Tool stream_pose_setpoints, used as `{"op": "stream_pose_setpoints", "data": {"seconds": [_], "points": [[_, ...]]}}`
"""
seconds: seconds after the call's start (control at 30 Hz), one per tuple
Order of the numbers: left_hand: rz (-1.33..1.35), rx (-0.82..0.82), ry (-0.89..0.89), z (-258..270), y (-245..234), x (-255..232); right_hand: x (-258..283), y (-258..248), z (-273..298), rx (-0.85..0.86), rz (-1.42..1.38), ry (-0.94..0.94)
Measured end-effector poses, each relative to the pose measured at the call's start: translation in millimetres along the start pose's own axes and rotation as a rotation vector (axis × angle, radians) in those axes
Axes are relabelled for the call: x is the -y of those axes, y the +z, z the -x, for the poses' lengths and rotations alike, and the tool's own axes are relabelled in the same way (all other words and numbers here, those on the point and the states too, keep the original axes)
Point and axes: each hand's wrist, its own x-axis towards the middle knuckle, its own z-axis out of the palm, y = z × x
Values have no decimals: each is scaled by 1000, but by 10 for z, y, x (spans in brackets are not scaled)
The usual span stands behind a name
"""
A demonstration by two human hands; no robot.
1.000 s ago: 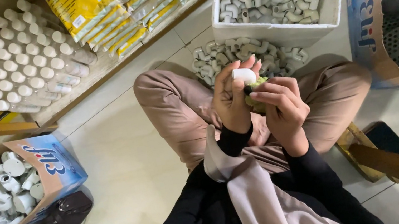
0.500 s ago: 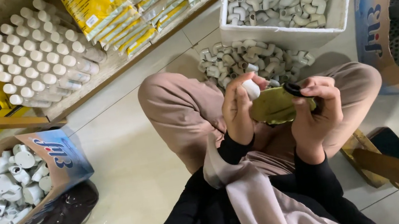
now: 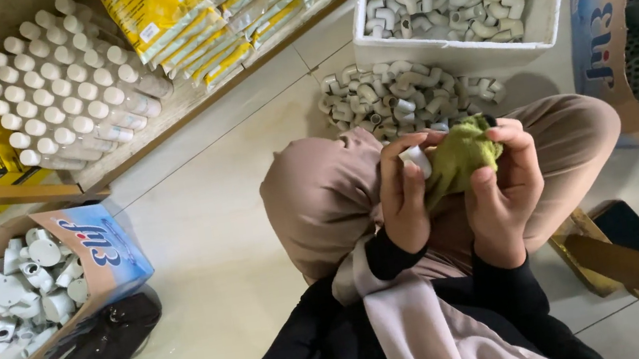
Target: Cleaning and sorting small white plastic components using a cloth and placing them into a box
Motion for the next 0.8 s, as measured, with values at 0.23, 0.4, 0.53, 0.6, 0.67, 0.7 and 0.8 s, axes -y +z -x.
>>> {"op": "stream_pose_setpoints", "data": {"seconds": [0.23, 0.4, 0.53, 0.6, 0.67, 0.7, 0.8], "points": [[124, -57, 24, 124, 94, 60, -4, -181, 47, 201, 333, -204], [111, 1, 76, 21, 176, -28, -74, -102, 175, 79, 330, -308], [330, 39, -3, -77, 138, -2, -129, 0, 205, 58, 341, -353], [334, 88, -47, -94, 223, -124, -111, 37, 123, -23, 367, -445], [358, 118, -61, -80, 202, -60, -18, 51, 141, -36, 360, -378], [383, 152, -51, -109, 193, -9, 1, 65, 114, -45, 341, -333], [388, 167, -46, -192, 222, -164, 61, 118, 40, -52, 272, -192]]}}
